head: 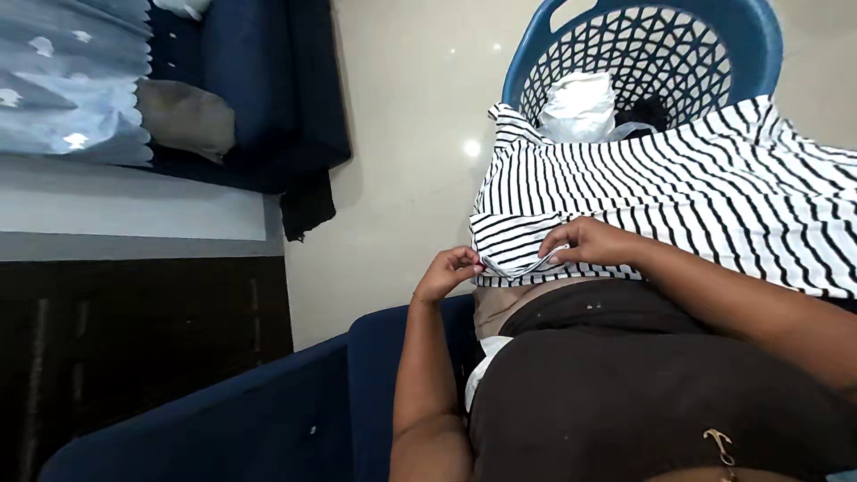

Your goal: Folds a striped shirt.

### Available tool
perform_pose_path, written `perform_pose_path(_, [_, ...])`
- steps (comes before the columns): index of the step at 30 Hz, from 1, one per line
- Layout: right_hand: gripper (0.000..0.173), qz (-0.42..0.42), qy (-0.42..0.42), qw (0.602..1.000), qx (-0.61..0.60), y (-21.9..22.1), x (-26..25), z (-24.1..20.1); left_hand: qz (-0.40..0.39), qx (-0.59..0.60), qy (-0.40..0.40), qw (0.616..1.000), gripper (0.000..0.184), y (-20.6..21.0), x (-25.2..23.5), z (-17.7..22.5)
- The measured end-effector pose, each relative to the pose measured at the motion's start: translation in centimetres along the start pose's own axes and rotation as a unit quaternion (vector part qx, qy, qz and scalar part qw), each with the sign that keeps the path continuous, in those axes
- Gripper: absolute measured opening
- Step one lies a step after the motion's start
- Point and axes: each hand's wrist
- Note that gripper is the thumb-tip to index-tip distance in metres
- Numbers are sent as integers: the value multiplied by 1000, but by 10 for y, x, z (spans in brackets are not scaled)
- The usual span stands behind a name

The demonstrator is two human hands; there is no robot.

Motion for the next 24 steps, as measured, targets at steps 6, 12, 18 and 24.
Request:
perform_pose_path(6, [53,145,101,977,-118,12,-11,14,117,82,-81,986,22,17,-19,-7])
perform_pose_path(12, [60,138,151,975,-82,10,-7,10,85,-18,-128,988,56,22,-26,-5])
perform_pose_path(18, [35,170,108,979,30,-29,-4,16,85,-134,-131,979,60,-2,-47,11])
perform_pose_path(24, [30,275,135,937,169,-99,-20,77,174,-84,-159,968,50,-16,-136,-4])
Point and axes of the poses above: each hand's wrist, its own x-axis away from the middle knuckle, its own y-axis out of the palm, z = x × y, and after that the axes turned 2 degrees about y, right-handed
